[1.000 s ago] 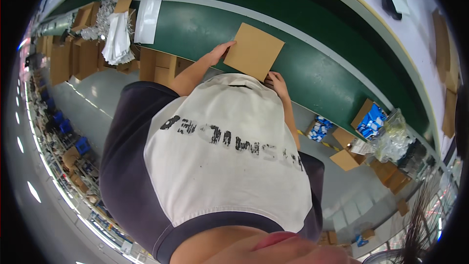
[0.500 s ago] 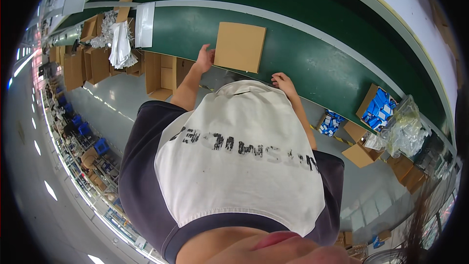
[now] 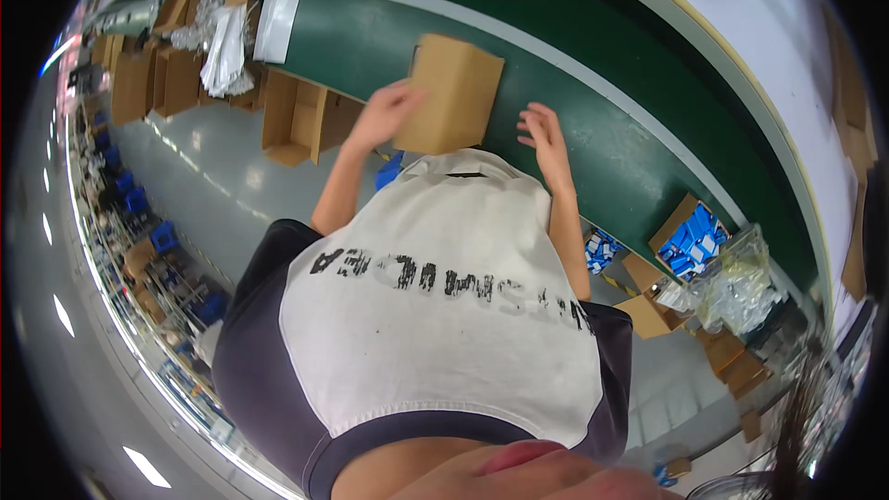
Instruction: The person organizes blue rectangular battery packs on a green workbench, arranging them into neat rows. They then transfer the batteries into a cardboard box and later unpack a new batch of batteries from a plastic bag to continue the arrangement process.
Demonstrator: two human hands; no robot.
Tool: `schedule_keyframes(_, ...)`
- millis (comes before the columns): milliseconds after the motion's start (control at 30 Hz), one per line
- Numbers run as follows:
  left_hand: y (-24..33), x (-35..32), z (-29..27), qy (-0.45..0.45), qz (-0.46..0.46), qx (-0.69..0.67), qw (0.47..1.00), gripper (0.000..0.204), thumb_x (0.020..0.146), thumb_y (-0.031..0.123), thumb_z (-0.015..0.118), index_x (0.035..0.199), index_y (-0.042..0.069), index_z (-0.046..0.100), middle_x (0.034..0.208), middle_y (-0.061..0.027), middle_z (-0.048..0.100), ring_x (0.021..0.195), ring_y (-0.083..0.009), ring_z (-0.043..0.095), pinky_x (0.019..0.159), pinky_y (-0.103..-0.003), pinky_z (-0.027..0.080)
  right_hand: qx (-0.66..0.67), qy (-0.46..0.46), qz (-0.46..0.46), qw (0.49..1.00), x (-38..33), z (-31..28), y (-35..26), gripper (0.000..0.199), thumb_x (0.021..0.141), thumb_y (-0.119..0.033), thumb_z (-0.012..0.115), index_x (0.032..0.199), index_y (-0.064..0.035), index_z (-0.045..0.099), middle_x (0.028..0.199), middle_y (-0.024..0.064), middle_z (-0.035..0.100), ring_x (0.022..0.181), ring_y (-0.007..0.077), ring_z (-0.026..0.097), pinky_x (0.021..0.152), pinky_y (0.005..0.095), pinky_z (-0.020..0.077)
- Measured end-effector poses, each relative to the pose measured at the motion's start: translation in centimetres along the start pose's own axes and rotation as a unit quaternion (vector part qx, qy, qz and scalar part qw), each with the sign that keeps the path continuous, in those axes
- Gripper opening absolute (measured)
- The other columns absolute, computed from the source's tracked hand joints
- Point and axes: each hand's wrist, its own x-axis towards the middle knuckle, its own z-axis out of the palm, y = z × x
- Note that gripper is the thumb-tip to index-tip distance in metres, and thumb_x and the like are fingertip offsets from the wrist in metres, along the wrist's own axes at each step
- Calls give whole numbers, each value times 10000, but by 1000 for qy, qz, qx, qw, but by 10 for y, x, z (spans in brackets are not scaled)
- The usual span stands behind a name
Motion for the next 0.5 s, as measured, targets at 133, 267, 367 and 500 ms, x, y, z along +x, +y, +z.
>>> schedule_keyframes(133,49,20,106,-278,112,49,953,459,1103,376,550,1410,44,631,1366,-186,671,1298,-326,617,1092,-414,480,39,114,-30,992,-19,-8,-43,596,1113,-489,513,1555,-91,461,1463,117,561,1336,246,540,1076,418,490)
schedule_keyframes(267,-29,42,117,-67,205,41,975,222,1055,198,637,1189,58,746,1261,-135,721,1220,-334,647,1080,-417,479,-150,386,-238,879,-46,-51,-66,209,1069,-141,643,1236,-17,645,1240,88,677,1079,211,664,941,346,537)
schedule_keyframes(367,-110,44,77,275,173,169,931,143,997,133,655,1083,47,730,1087,-174,718,1039,-390,657,1004,-457,502,-190,276,-220,916,-56,-39,-71,97,1038,-113,658,1043,-23,695,1032,88,719,938,218,681,873,326,533)
schedule_keyframes(500,-213,29,55,343,44,179,921,276,1001,229,695,1197,37,667,1151,-184,688,1066,-324,658,915,-439,537,-479,201,-274,809,-23,-4,-58,256,876,-122,767,1116,-81,687,1140,148,640,1169,400,571,1031,460,463)
